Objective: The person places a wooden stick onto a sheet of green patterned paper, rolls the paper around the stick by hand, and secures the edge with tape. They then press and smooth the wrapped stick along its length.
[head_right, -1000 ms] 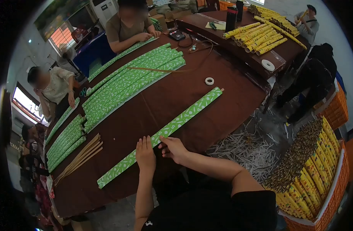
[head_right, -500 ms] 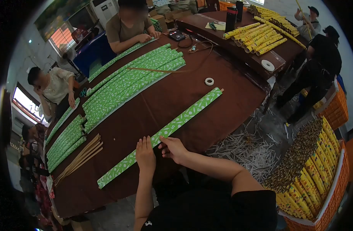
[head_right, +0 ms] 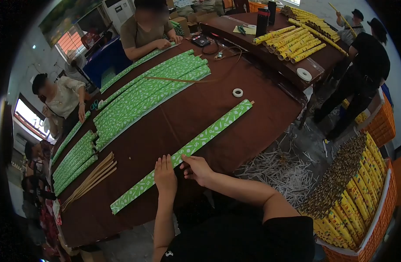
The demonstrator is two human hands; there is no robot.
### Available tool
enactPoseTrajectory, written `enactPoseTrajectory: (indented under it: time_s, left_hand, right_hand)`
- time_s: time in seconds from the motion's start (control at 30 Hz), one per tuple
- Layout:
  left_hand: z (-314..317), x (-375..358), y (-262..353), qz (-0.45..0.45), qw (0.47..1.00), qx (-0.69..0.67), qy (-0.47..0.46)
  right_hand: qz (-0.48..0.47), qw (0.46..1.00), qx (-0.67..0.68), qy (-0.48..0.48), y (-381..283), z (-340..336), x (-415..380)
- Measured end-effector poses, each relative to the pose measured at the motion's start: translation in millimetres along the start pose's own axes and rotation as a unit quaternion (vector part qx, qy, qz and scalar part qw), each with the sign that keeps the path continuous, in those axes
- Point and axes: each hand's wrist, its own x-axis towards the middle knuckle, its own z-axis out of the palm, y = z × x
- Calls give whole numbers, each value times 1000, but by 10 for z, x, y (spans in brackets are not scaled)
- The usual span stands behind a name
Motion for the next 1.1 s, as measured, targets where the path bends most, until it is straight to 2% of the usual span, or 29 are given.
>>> enactPoseTrajectory:
  time_s: [1.1]
  left_hand:
    - [-20,6,14,0,1000,5,9]
  right_hand:
    - [-4,1000,9,-5,-2,9,-12]
